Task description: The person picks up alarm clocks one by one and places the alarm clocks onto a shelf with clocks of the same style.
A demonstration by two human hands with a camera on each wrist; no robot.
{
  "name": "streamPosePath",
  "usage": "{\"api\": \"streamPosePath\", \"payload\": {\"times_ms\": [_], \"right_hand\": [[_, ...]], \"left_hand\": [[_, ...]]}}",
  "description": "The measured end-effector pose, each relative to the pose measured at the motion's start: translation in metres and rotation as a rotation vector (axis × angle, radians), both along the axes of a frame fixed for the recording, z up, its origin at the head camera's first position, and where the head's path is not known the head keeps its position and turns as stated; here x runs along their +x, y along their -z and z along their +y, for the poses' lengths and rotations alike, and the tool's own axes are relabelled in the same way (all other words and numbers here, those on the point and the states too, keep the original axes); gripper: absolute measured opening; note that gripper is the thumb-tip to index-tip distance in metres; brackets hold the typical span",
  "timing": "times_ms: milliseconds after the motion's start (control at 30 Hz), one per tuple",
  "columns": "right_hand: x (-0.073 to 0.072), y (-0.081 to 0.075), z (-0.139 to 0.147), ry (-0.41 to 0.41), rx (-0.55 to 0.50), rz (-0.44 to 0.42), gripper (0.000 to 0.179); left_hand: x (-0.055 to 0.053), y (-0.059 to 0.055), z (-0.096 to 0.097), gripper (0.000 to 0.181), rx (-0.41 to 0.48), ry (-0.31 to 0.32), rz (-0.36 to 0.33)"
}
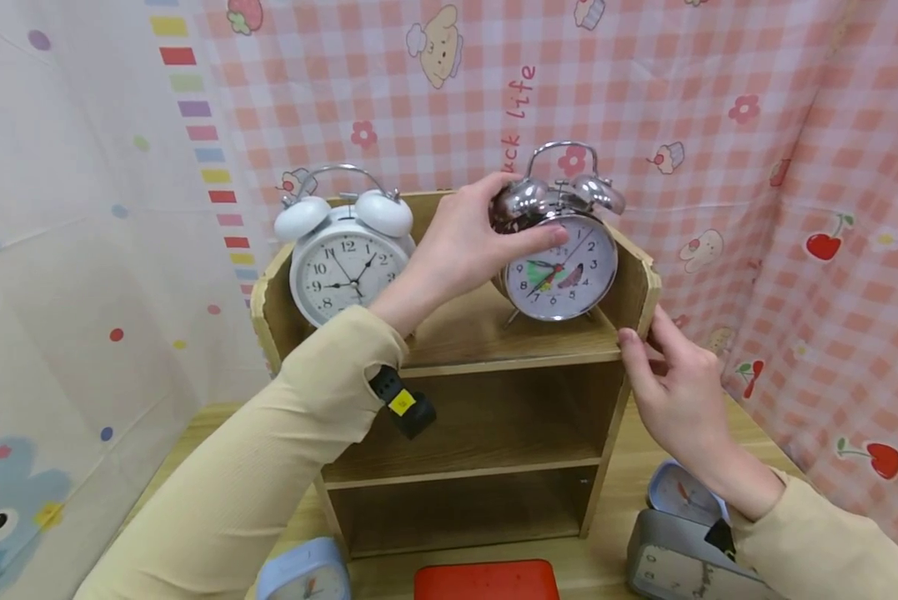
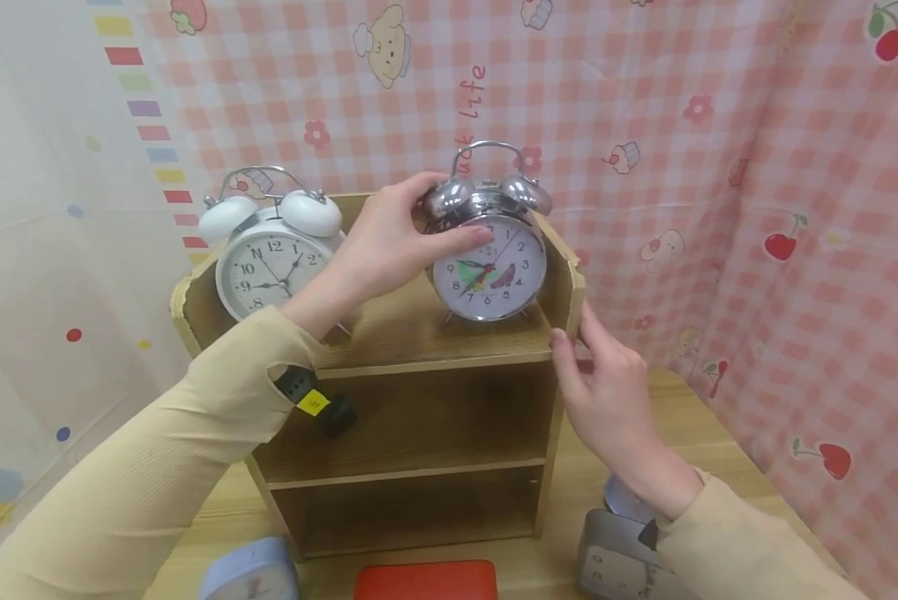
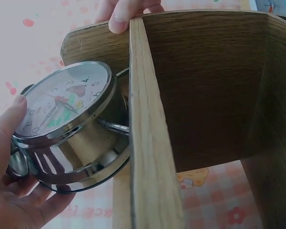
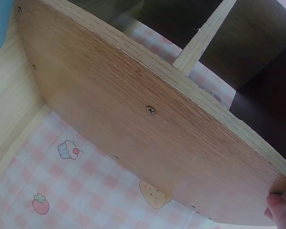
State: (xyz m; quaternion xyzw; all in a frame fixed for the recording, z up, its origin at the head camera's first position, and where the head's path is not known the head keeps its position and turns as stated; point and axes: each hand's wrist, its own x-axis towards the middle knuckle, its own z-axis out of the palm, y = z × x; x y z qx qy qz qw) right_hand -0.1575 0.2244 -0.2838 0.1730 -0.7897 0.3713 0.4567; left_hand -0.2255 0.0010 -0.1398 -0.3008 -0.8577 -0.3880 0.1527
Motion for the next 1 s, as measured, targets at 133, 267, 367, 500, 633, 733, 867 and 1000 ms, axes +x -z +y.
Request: {"api": "streamPosePath", "payload": {"times_ms": [133,267,367,500,633,733,867,1000], "right_hand": [[0.0003,0.0005,-0.0005,0.024,0.004,0.004,0.021],[0.0003,0.0006,-0.0006,0.018,-0.001,0.004,0.022],[-0.0001,0.0003,-0.0006,0.012,0.001,0.003,0.023],[-0.0003,-0.0006,-0.0007,0.017,0.007,0.002,0.022],[0.0000,-0.0010,-0.0004,0.019,0.004,0.001,0.022],[0.0001,-0.0005,-0.0001,0.018,0.002,0.003,0.021],[0.0000,0.0004,-0.0001,0.014,0.000,0.004,0.021],[-0.0002,0.0009,-0.0001,0.002,0.000,0.000,0.022]], "left_hand": [[-0.0021,-0.0011,-0.0001,0.070,-0.023,-0.002,-0.011],[-0.0047,-0.0021,0.0000,0.069,-0.043,-0.008,-0.015],[-0.0063,-0.0033,-0.0005,0.068,-0.053,-0.008,-0.024],[-0.0080,-0.0053,-0.0010,0.067,-0.058,0.004,-0.035],[-0.0092,-0.0065,-0.0003,0.065,-0.059,0.017,-0.046],[-0.0096,-0.0067,0.0005,0.063,-0.063,0.018,-0.056],[-0.0091,-0.0056,0.0007,0.062,-0.059,0.017,-0.062],[-0.0081,-0.0038,0.0005,0.063,-0.044,0.023,-0.074]]}}
